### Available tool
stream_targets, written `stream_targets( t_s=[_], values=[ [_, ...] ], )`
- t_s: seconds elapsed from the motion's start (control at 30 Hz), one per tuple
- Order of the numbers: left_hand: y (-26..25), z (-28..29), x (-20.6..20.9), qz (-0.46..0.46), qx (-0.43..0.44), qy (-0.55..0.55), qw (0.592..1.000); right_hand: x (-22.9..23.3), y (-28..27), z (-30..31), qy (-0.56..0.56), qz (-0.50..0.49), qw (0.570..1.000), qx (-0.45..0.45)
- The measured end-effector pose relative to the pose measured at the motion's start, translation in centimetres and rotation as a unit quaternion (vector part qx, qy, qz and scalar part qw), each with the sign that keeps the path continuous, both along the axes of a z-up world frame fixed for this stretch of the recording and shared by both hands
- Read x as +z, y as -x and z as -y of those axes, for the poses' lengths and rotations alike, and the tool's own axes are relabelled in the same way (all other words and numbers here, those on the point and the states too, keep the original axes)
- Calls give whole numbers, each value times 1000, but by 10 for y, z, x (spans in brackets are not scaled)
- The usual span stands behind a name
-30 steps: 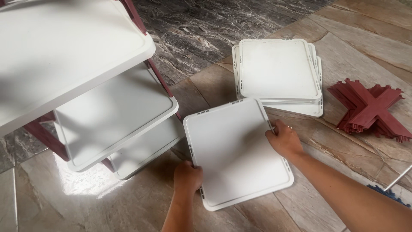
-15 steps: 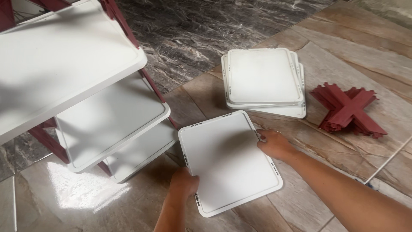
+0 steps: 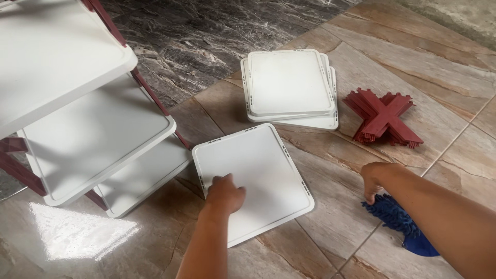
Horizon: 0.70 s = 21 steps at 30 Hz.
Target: The person assembles a small plastic shelving unit by inserting red cross-shaped supports into white trays. They then wipe one tray with a blue cloth and place it on the assembled frame.
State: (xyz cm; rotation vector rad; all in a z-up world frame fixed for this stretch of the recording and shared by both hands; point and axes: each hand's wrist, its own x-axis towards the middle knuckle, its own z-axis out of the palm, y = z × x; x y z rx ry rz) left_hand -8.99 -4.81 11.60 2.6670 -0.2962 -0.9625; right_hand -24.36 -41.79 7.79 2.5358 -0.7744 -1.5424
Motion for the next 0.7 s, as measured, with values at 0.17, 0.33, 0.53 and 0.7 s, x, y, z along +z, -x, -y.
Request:
stream_targets(
  t_s=[0.17,0.33,0.53,0.7],
  values=[
    [11,12,6,-12,-20,1,1000,-38,3,22,28,-89,995,39],
    [5,-12,-12,0,-16,-9,1000,-64,-4,25,28,-128,984,120],
    [-4,-34,-17,18,-4,-6,1000,-25,-11,3,-31,13,998,49],
    [-1,-43,-8,10,8,-15,1000,-9,-47,-24,-120,200,963,-137]
  ],
)
